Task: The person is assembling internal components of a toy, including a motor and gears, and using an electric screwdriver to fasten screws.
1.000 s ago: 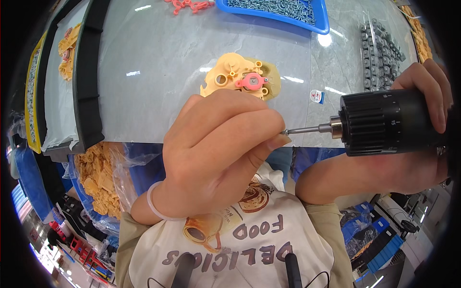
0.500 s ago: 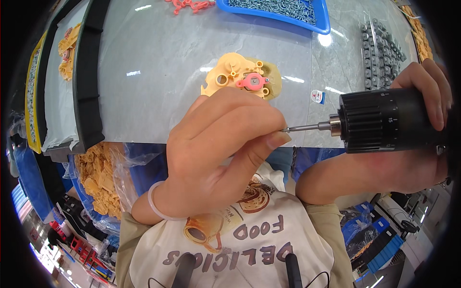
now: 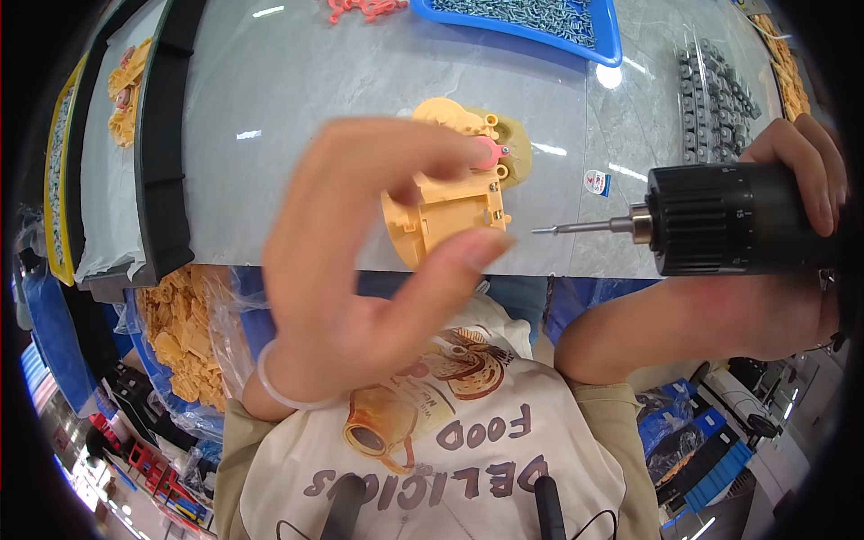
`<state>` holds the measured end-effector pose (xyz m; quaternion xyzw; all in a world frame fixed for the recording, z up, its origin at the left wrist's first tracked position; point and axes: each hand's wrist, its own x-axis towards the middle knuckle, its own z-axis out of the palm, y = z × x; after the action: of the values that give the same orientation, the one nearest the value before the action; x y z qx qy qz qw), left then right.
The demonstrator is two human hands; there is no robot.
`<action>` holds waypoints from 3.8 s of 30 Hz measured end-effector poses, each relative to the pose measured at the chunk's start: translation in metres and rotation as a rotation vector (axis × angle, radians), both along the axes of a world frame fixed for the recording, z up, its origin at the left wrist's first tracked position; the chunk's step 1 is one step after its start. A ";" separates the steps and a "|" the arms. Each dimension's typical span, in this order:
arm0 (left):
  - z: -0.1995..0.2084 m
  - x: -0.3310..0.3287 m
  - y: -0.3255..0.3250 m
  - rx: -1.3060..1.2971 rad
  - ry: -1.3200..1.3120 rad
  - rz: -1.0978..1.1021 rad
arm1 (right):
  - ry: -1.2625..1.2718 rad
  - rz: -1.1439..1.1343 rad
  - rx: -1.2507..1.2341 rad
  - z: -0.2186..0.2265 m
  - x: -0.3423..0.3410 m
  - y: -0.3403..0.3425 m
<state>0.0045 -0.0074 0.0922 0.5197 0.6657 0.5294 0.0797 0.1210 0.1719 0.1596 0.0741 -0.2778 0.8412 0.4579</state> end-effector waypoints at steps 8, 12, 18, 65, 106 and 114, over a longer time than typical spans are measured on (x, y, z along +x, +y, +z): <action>-0.008 -0.003 -0.004 -0.331 0.139 -0.055 | -0.048 0.022 0.019 -0.002 -0.004 0.004; -0.020 -0.004 0.000 -0.338 0.186 -0.030 | -0.078 0.031 0.034 -0.005 -0.006 0.004; -0.028 -0.003 0.003 -0.289 0.183 -0.007 | -0.122 0.031 0.055 -0.011 -0.019 -0.005; -0.039 -0.003 0.008 -0.156 -0.064 -0.045 | -0.291 0.049 0.185 -0.029 -0.051 -0.031; -0.042 -0.002 0.005 -0.106 -0.088 -0.033 | -0.345 0.067 0.301 -0.017 -0.032 -0.022; -0.042 -0.001 0.005 -0.110 -0.083 -0.029 | -0.356 0.058 0.317 -0.025 -0.047 -0.018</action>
<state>0.0038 -0.0020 0.0503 0.5017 0.6825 0.5120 0.1431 0.0744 0.1535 0.1350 0.0035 -0.4805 0.7997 0.3600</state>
